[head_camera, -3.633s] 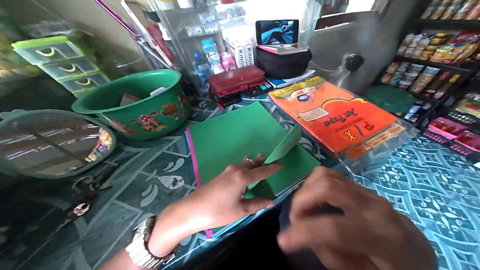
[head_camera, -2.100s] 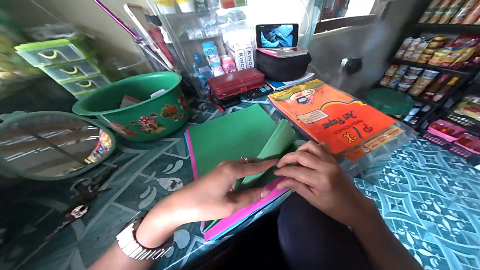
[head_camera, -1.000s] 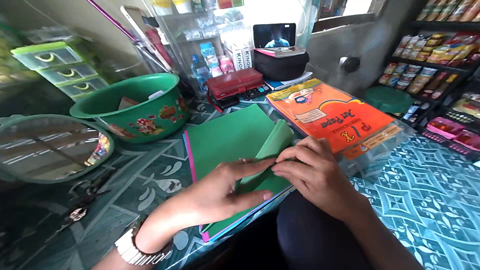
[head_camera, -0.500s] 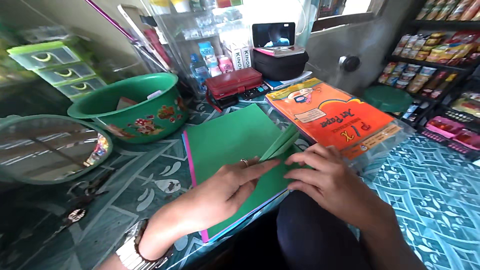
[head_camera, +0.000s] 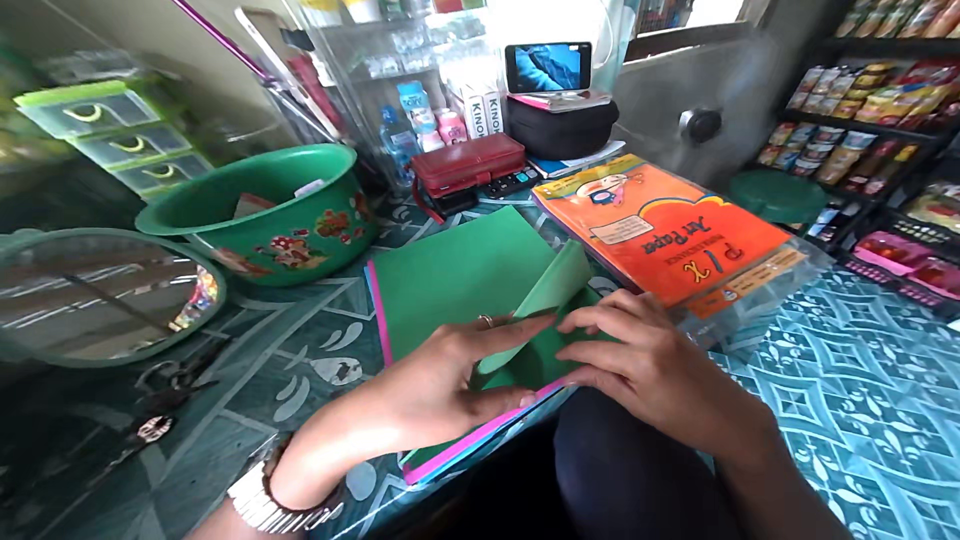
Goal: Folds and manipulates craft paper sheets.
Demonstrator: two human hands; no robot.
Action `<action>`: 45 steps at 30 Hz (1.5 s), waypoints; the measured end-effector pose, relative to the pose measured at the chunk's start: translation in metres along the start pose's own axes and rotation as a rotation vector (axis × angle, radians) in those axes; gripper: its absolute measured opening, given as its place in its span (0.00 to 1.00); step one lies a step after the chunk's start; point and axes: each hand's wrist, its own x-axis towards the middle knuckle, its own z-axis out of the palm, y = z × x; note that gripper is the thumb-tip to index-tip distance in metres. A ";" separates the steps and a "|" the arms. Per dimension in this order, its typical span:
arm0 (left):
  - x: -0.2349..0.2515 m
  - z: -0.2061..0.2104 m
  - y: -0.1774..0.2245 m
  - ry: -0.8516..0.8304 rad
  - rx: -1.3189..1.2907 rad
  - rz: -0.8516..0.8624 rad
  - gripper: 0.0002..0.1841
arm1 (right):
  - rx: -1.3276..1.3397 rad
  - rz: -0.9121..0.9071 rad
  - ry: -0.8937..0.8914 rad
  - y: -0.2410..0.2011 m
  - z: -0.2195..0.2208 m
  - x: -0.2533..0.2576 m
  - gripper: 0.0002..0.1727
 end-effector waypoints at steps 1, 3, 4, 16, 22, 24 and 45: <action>0.000 -0.001 0.000 -0.008 -0.028 -0.011 0.31 | 0.005 -0.004 -0.013 -0.001 0.001 0.000 0.16; 0.000 -0.002 -0.001 -0.013 -0.049 -0.015 0.30 | 0.010 -0.004 -0.025 -0.002 0.002 0.001 0.14; 0.000 -0.002 -0.001 -0.011 -0.045 -0.010 0.29 | 0.012 -0.005 -0.022 -0.002 0.002 0.002 0.13; 0.000 -0.001 -0.001 0.011 -0.034 -0.002 0.28 | -0.010 -0.051 0.182 -0.001 0.011 0.010 0.10; -0.001 -0.001 -0.002 0.015 -0.045 0.003 0.25 | 0.006 -0.021 0.190 -0.001 0.006 0.010 0.15; -0.001 -0.002 -0.001 0.002 -0.045 -0.018 0.25 | -0.013 -0.025 0.177 -0.002 0.007 0.010 0.13; 0.001 -0.005 -0.002 -0.004 -0.109 -0.011 0.25 | 0.015 -0.029 0.229 -0.001 0.010 0.013 0.13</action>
